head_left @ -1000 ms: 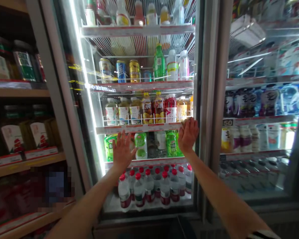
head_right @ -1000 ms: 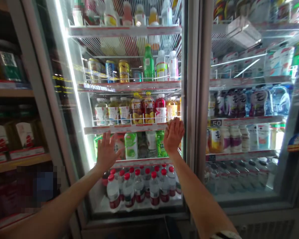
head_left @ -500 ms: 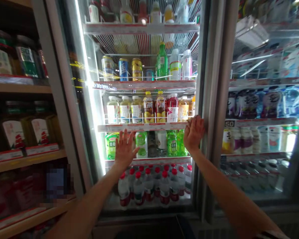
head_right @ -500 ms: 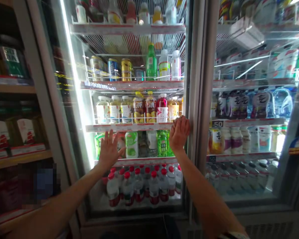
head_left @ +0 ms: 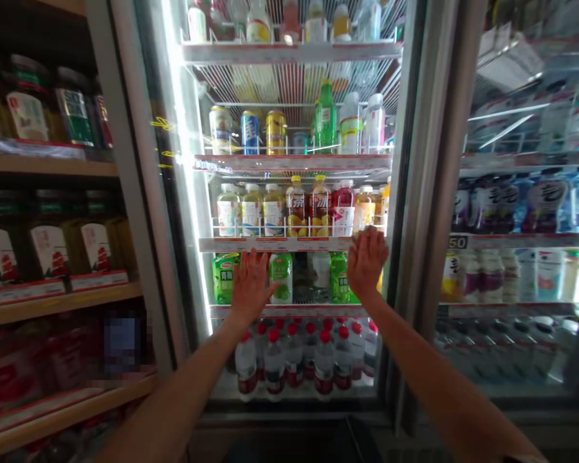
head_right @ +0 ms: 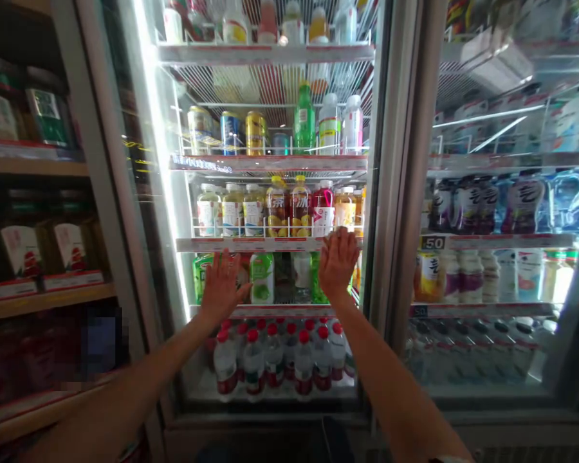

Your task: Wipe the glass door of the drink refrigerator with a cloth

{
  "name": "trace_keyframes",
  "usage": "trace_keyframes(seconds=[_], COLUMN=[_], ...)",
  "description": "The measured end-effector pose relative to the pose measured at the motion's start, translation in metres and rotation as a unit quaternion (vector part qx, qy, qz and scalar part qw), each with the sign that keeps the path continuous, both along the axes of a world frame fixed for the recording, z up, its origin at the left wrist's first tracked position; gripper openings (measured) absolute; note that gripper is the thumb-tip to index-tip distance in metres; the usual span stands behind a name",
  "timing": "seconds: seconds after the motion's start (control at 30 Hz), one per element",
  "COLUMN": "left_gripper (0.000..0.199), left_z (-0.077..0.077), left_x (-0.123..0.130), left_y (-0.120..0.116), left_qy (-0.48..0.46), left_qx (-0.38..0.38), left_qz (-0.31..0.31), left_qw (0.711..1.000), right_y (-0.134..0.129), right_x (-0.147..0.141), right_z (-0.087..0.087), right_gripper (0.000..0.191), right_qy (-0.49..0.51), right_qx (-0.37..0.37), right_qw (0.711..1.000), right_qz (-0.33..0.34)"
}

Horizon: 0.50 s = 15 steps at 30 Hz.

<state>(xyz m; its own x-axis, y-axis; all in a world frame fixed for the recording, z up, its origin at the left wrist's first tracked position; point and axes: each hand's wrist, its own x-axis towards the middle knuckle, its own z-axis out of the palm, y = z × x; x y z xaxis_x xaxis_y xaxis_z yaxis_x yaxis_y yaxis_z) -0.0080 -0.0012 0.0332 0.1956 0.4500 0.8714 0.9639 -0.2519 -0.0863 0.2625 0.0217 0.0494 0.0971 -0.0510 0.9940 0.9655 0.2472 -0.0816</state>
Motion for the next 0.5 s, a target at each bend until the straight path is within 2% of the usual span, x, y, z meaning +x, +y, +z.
trace_keyframes(seconds=[0.13, 0.2, 0.27, 0.4, 0.47, 0.5], left_gripper=[0.068, 0.063, 0.061, 0.064, 0.064, 0.064], left_z=[0.0, -0.002, -0.006, -0.011, -0.012, -0.012], left_x=[-0.004, -0.014, -0.029, -0.058, -0.063, -0.063], left_y=[-0.005, -0.009, -0.012, -0.015, -0.015, -0.015], left_qy=[0.018, 0.037, 0.031, -0.028, -0.032, -0.032], left_qx=[-0.004, -0.011, -0.014, -0.022, -0.033, -0.037], left_qz=[0.001, 0.004, 0.021, 0.067, 0.071, 0.071], left_qw=[1.0, 0.999, 0.999, 0.997, 0.996, 0.996], right_y=[-0.008, -0.01, -0.008, -0.001, -0.001, -0.003], right_x=[-0.058, -0.074, -0.074, -0.068, -0.079, -0.087], right_z=[-0.028, -0.034, -0.027, 0.007, 0.009, 0.003], right_gripper=[0.051, 0.051, 0.051, 0.05, 0.051, 0.051], right_qy=[-0.173, -0.225, -0.211, -0.078, -0.092, -0.131], right_qx=[-0.055, -0.074, -0.06, -0.006, -0.025, -0.046], right_qw=[0.982, 0.969, 0.973, 0.996, 0.994, 0.989], right_qz=[0.055, 0.072, 0.069, 0.039, 0.048, 0.058])
